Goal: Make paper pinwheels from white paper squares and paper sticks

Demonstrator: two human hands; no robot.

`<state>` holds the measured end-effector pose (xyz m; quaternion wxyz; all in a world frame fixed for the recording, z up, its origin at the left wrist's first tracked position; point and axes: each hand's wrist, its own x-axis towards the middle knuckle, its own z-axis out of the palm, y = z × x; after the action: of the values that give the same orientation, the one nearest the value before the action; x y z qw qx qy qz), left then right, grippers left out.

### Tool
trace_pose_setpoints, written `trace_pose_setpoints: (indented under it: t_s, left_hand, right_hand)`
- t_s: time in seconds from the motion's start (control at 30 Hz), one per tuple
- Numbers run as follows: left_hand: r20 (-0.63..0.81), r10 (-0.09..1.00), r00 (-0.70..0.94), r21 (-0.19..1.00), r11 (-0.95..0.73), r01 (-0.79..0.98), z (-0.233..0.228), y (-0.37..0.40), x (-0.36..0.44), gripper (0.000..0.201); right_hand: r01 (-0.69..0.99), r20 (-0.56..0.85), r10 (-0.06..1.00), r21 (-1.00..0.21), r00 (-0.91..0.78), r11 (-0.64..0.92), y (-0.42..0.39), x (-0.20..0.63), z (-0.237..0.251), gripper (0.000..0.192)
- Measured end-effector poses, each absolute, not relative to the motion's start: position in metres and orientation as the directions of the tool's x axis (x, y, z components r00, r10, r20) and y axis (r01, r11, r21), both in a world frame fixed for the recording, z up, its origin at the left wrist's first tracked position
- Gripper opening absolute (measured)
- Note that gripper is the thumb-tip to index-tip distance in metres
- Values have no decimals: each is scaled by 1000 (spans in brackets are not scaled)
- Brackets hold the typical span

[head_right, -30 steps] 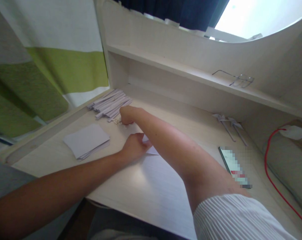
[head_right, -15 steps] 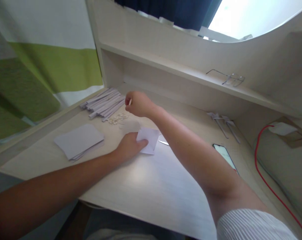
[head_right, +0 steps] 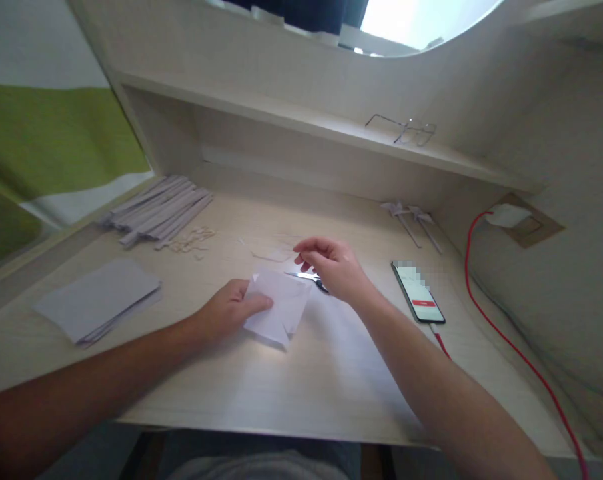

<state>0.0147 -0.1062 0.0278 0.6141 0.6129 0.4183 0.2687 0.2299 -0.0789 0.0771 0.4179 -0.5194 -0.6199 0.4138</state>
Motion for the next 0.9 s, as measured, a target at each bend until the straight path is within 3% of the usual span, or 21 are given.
trace_pose_setpoints:
  t_s: [0.27, 0.4, 0.5, 0.57, 0.7, 0.9]
  left_hand:
    - [-292, 678, 675, 948, 111, 299, 43, -92, 36, 22]
    - [-295, 636, 713, 936, 42, 349, 44, -87, 47, 22]
    - [-312, 612, 727, 922, 12, 386, 40, -88, 45, 24]
    - [-324, 603, 729, 911, -10, 413, 39, -90, 40, 27]
    - [-322, 571, 755, 903, -55, 427, 46, -94, 33, 27]
    - [-329, 501, 800, 897, -99, 431, 52, -95, 32, 29]
  right_hand:
    - [97, 145, 987, -986, 71, 138, -124, 241, 60, 20]
    - [222, 284, 947, -943, 149, 248, -131, 242, 59, 14]
    - [311, 383, 916, -891, 122, 331, -136, 244, 61, 4]
    - [360, 422, 903, -857, 76, 370, -140, 246, 61, 8]
    - [474, 453, 891, -789, 19, 390, -148, 248, 62, 18]
    - [567, 427, 893, -703, -145, 428, -159, 247, 57, 18]
